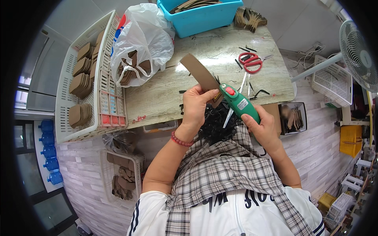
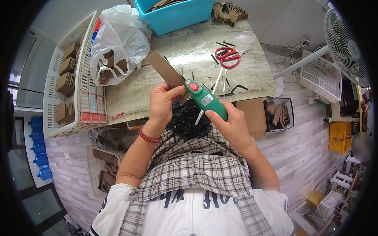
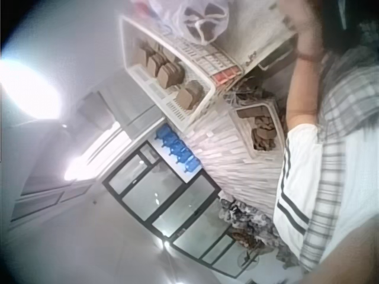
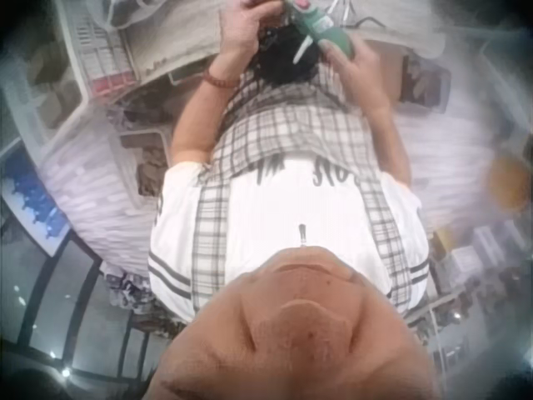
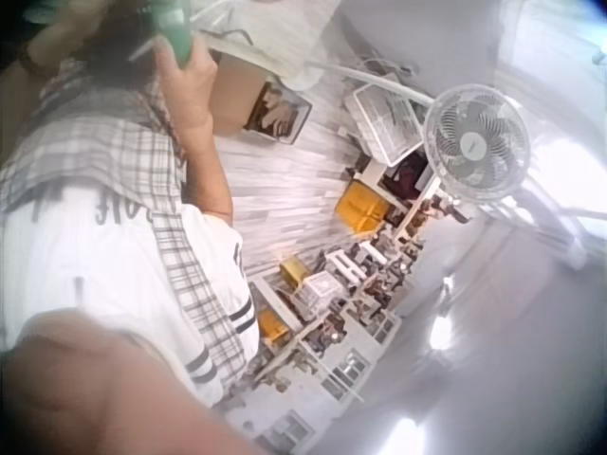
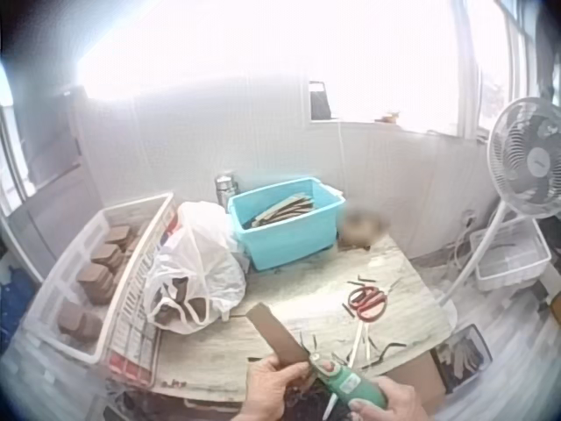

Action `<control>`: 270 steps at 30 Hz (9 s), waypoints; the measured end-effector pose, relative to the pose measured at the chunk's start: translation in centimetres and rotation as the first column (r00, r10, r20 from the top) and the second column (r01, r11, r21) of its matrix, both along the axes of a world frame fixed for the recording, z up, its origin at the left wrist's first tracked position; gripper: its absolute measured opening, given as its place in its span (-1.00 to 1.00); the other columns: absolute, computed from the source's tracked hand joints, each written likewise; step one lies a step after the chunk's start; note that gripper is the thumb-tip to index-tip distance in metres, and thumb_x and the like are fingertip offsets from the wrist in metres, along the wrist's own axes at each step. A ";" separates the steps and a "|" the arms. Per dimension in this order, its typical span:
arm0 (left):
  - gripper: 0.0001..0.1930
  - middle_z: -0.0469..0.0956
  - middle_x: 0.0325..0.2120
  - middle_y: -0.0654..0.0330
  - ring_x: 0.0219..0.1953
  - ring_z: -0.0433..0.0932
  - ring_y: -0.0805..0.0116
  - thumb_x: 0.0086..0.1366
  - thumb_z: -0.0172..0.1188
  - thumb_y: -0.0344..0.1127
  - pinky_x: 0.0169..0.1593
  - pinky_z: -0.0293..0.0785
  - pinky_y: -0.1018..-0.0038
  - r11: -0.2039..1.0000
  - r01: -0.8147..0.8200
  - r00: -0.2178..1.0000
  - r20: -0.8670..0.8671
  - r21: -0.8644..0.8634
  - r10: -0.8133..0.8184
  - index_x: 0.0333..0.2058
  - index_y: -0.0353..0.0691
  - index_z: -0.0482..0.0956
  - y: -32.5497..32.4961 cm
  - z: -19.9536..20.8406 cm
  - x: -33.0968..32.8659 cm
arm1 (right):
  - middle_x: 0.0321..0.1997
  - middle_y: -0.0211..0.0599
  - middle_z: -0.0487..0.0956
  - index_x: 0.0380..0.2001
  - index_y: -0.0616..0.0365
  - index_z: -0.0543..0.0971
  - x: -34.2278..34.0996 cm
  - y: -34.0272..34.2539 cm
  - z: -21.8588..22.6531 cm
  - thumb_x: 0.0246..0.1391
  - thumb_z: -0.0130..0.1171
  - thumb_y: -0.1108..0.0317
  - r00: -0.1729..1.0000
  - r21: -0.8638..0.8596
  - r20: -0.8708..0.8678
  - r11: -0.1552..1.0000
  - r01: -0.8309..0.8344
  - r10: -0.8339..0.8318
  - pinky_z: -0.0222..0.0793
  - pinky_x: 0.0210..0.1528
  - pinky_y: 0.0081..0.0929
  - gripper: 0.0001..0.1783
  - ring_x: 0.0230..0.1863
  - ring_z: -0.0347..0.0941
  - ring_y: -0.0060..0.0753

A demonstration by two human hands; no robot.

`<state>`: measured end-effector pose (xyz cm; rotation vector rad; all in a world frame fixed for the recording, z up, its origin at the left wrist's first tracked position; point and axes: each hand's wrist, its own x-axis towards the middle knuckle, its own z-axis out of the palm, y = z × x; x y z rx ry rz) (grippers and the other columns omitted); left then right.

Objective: The person uses a green rotary tool to trim the edges of small brown cardboard pieces. They handle the pieces one at a time, place trimmed items into a plastic bag, and occasionally move a blue bin to access more materials.

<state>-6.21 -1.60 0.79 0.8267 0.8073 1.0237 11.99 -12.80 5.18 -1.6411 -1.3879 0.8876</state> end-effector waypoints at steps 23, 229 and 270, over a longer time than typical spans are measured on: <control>-0.90 0.62 -0.39 0.19 -0.40 0.57 0.49 0.21 0.18 -0.50 -0.27 0.50 0.56 0.998 -0.046 0.999 -0.010 -0.039 0.046 -0.30 -0.35 0.59 0.4 -0.7 0.7 | -0.56 -0.24 0.53 -0.23 0.26 0.53 0.5 -0.1 0.4 0.06 0.28 0.15 0.999 -0.045 0.046 0.999 -0.011 0.013 0.36 -0.45 -0.46 -0.61 -0.53 0.44 -0.48; -0.60 0.55 -0.13 -0.09 -0.09 0.54 0.04 0.16 0.17 -0.18 -0.02 0.46 0.33 0.847 0.514 -0.293 -0.900 0.137 0.324 -0.09 -0.32 0.54 28.6 -0.5 -20.4 | 0.15 -0.06 0.31 0.10 0.39 0.29 -19.3 26.3 -9.3 0.01 0.24 0.30 0.508 -0.358 -0.804 0.934 0.002 -0.310 0.16 0.19 -0.32 -0.36 0.14 0.21 -0.19; -0.67 0.54 -0.13 -0.02 -0.08 0.53 0.12 0.24 0.10 -0.24 -0.02 0.48 0.30 0.928 0.320 0.165 -0.976 0.190 0.143 -0.08 -0.29 0.51 29.7 -1.1 -19.7 | 0.14 -0.36 0.44 0.07 0.02 0.44 -19.0 34.5 -14.2 0.06 0.23 0.12 0.645 -0.346 -0.664 0.920 0.182 -0.377 0.29 0.09 0.01 -0.49 0.17 0.31 -0.24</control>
